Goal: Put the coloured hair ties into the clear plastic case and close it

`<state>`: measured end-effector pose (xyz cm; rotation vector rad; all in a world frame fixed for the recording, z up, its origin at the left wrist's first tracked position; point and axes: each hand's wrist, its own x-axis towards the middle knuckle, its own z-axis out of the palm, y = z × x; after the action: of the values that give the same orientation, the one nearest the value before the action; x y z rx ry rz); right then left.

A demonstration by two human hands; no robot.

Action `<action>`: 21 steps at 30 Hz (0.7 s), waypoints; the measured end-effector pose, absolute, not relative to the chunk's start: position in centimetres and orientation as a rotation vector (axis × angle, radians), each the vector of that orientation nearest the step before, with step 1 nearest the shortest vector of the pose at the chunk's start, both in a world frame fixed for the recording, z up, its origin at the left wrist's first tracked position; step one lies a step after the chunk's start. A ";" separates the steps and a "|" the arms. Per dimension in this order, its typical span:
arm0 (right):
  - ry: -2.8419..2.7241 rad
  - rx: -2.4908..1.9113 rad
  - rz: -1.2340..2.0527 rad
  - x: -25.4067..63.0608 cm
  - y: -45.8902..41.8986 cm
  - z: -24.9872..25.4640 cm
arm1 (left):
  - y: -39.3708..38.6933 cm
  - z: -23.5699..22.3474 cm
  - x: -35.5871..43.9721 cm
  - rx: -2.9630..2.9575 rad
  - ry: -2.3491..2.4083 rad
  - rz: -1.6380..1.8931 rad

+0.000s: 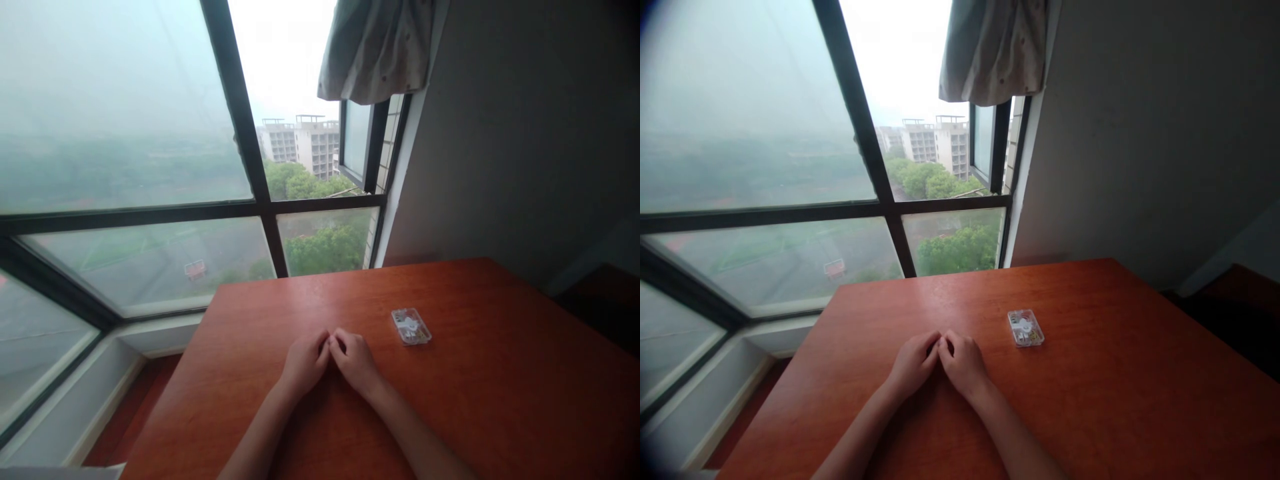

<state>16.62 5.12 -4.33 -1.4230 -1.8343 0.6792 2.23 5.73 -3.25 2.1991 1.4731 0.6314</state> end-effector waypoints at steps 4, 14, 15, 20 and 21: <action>-1.832 -1.437 0.668 16.7 5.2 -4.5 | 5.7 -3.1 2.3 2.195 1.479 0.619; -1.842 -1.433 0.671 16.7 5.2 -4.6 | 5.6 -2.8 2.4 2.202 1.486 0.614; -1.842 -1.435 0.671 16.7 5.2 -4.6 | 5.6 -2.8 2.4 2.203 1.486 0.614; -1.838 -1.425 0.670 16.7 5.1 -4.3 | 5.6 -2.9 2.4 2.205 1.489 0.616; -1.838 -1.423 0.669 16.7 5.1 -4.3 | 5.6 -2.9 2.4 2.206 1.491 0.614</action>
<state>16.69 5.09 -4.27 -1.4226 -1.8382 0.6690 2.42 5.57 -2.90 2.2059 1.4910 0.6139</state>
